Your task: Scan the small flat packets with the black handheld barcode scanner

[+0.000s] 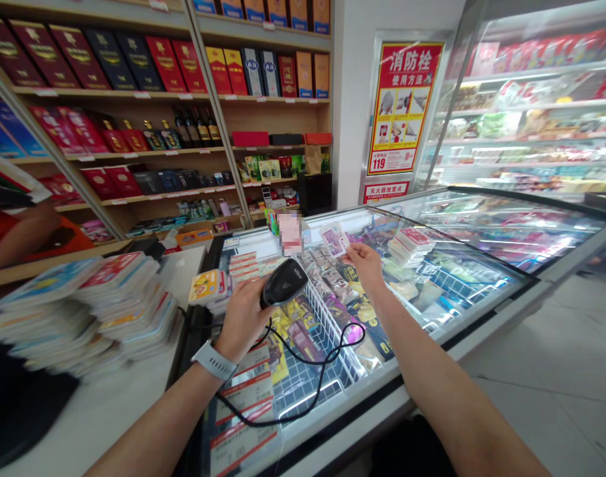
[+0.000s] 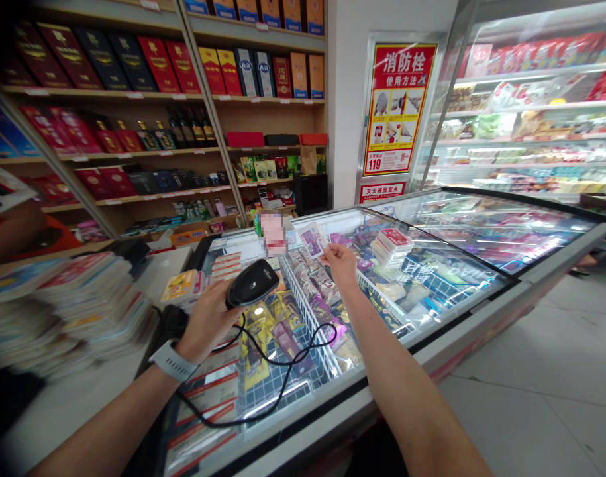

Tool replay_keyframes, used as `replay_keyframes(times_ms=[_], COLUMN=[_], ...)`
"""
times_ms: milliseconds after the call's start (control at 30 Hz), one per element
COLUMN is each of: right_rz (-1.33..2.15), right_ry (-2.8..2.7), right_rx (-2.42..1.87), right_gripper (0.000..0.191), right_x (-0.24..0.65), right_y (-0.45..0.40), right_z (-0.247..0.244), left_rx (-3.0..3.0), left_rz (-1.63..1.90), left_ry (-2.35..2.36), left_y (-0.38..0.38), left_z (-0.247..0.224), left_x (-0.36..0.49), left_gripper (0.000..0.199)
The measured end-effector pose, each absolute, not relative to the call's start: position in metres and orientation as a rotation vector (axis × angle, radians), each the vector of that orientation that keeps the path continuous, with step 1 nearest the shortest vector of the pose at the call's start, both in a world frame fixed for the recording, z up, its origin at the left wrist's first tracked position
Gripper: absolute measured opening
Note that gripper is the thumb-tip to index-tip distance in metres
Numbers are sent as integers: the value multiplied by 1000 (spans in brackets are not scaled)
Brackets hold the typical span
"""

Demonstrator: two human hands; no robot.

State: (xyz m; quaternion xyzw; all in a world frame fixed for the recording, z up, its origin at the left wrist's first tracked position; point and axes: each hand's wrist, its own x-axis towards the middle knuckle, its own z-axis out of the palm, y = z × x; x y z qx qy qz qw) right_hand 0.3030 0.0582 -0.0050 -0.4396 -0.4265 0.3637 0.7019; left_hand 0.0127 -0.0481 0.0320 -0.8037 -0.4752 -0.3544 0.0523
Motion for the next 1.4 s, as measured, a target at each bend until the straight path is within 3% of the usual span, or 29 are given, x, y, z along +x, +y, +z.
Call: replay_keyframes(times_ms=[667, 1400], right_rz=[802, 797], right_ry=[-955, -965], right_rx=[-963, -942], right_gripper=[45, 42], right_x=[302, 302], right_y=[53, 55], right_z=[0, -2], left_rx=[-2470, -2463], left_rz=[-1076, -1032], left_ry=[-1545, -1464], left_y=[-48, -48], left_z=[31, 31], left_x=[10, 7], left_gripper=[21, 22])
